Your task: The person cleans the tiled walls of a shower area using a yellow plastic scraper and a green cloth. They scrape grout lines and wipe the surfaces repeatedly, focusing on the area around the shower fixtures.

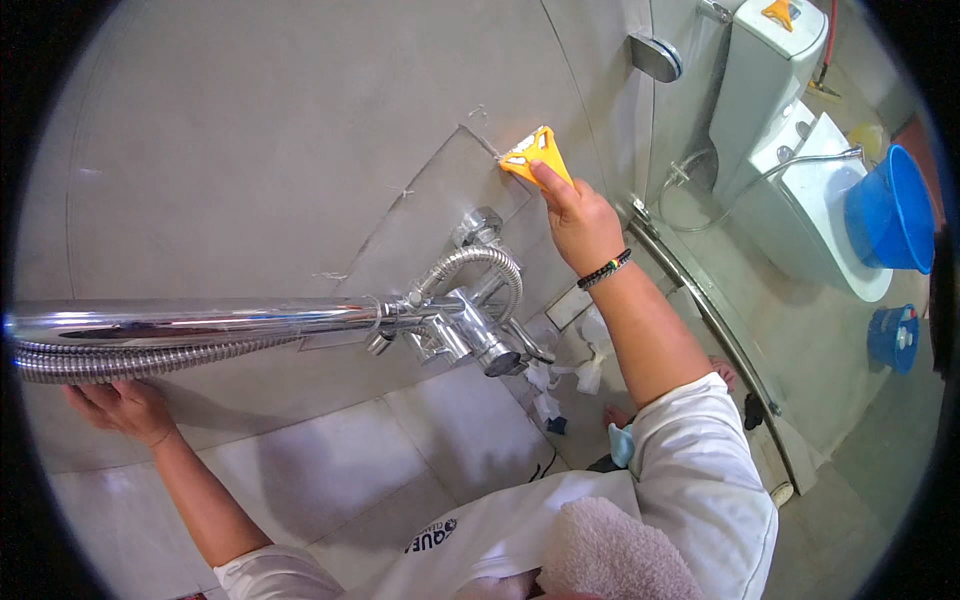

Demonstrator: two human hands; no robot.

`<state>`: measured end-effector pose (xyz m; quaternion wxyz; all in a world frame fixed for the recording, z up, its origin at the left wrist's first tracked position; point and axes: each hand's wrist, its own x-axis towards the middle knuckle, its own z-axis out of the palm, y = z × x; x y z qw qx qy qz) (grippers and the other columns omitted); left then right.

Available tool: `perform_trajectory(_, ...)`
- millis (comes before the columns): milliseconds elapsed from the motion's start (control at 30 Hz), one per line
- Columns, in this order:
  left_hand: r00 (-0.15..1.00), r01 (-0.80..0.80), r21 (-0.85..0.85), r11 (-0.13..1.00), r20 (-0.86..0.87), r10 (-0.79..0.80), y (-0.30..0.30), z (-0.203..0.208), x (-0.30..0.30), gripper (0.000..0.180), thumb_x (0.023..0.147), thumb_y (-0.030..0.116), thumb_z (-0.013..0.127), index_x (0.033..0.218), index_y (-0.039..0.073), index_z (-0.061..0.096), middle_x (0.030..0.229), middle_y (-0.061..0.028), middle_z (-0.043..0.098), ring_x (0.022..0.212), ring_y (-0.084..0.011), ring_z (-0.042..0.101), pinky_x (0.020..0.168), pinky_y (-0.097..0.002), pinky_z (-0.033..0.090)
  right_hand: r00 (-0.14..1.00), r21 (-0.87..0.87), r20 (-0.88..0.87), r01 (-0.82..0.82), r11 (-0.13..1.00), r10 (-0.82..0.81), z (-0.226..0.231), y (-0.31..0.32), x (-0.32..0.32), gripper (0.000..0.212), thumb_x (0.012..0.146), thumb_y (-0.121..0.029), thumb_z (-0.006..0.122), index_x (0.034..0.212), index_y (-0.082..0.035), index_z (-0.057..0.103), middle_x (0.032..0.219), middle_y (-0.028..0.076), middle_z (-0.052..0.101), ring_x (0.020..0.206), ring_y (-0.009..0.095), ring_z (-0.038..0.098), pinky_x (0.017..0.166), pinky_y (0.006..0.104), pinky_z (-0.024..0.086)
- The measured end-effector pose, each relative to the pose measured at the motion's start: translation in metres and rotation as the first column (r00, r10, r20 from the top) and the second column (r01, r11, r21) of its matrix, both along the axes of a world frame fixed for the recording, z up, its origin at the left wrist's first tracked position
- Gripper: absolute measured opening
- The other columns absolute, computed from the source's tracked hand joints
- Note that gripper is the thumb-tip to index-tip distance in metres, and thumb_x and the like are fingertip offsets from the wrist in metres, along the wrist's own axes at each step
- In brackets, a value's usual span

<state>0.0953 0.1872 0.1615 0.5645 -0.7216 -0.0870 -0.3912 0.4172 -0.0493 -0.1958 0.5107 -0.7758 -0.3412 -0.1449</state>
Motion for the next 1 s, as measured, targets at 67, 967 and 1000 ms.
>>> perform_trajectory(67,1.000,0.019,0.020,1.000,-0.011,-0.019,0.000,0.003,0.001,0.054,0.086,0.044,0.033,0.123,0.006,0.039,0.125,-0.0197,0.035,0.115,-0.0328,0.032,0.094,-0.0420,0.027,1.000,-0.055,-0.014,0.013,0.998,-0.014,-0.007,0.001,-0.004,0.044,0.074,-0.006,0.052,0.111,-0.028,0.049,0.064,0.010,0.050,0.053,0.028,0.053,0.046,0.0377,0.044)
perform_trajectory(967,0.996,0.074,0.013,0.997,-0.050,-0.073,0.000,0.001,0.001,0.050,0.087,0.037,0.040,0.129,0.010,0.033,0.130,-0.0184,0.030,0.118,-0.0329,0.031,0.096,-0.0420,0.024,0.998,0.050,-0.055,0.000,0.999,0.003,-0.001,0.013,-0.009,0.043,0.075,-0.007,0.057,0.113,-0.023,0.047,0.069,0.013,0.053,0.059,0.030,0.054,0.052,0.0381,0.044)
perform_trajectory(1000,0.995,0.076,0.020,0.997,-0.059,-0.074,-0.001,0.003,0.001,0.050,0.087,0.037,0.040,0.129,0.010,0.033,0.130,-0.0184,0.030,0.118,-0.0329,0.031,0.096,-0.0420,0.024,0.997,0.043,-0.075,0.014,0.999,-0.011,-0.006,0.012,-0.011,0.042,0.075,-0.007,0.058,0.112,-0.023,0.047,0.069,0.013,0.053,0.059,0.031,0.054,0.052,0.0381,0.044)
